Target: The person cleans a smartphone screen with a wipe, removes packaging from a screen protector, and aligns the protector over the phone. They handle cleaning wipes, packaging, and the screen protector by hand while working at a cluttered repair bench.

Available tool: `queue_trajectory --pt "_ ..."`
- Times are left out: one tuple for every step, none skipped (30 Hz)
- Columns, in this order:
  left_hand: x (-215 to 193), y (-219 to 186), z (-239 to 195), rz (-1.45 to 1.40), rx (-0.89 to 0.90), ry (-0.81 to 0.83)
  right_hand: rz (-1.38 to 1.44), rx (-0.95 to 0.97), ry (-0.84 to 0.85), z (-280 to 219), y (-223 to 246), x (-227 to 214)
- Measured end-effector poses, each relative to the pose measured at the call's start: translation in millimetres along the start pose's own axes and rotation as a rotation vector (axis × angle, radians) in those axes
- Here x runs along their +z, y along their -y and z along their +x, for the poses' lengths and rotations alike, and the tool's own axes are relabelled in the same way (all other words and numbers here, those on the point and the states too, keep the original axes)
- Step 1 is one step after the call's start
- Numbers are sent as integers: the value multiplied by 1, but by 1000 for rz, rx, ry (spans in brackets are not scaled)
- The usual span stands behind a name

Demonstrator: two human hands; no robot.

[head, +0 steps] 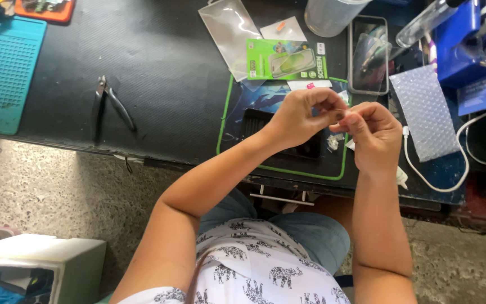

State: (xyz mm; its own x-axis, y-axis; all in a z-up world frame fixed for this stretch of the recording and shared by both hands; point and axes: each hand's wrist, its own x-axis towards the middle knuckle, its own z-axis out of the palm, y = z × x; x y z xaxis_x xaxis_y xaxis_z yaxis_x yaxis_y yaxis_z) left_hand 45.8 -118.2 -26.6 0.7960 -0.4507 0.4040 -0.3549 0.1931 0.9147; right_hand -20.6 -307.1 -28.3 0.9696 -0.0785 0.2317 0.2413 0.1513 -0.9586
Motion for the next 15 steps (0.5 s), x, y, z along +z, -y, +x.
queue_trajectory --pt "-1 -3 -2 44 -10 11 3 -12 4 -2 3 2" --pt "-1 -6 -4 89 -20 22 6 -23 7 -4 5 4" --pt "-1 -10 -5 133 -31 32 9 -34 11 -6 8 5" --pt "-1 -13 -8 147 -5 33 -7 -7 5 -8 11 6" --pt "-2 -17 -10 162 22 32 -23 18 2 -10 13 7" --pt "-2 -20 -11 178 50 31 -38 43 -1 -11 15 8" --pt "-1 -23 -12 256 69 24 -29 32 1 -13 16 8" --pt "0 -25 -13 333 88 17 -20 21 3 -15 17 8" --pt "1 -28 -12 413 110 8 -11 7 7 -14 18 8" --pt "1 -31 -14 459 183 -21 -10 12 13 -15 18 6" --pt "2 -33 -17 505 255 -50 -9 17 20 -16 18 5" --pt "3 -35 -20 552 327 -78 -7 23 26 -18 16 3" --pt "5 -36 -22 594 318 -70 -15 34 25 -20 14 0" --pt "6 -36 -23 636 307 -61 -23 44 23 -22 11 -2" --pt "7 -36 -24 678 298 -54 -31 53 24 -23 7 -4"
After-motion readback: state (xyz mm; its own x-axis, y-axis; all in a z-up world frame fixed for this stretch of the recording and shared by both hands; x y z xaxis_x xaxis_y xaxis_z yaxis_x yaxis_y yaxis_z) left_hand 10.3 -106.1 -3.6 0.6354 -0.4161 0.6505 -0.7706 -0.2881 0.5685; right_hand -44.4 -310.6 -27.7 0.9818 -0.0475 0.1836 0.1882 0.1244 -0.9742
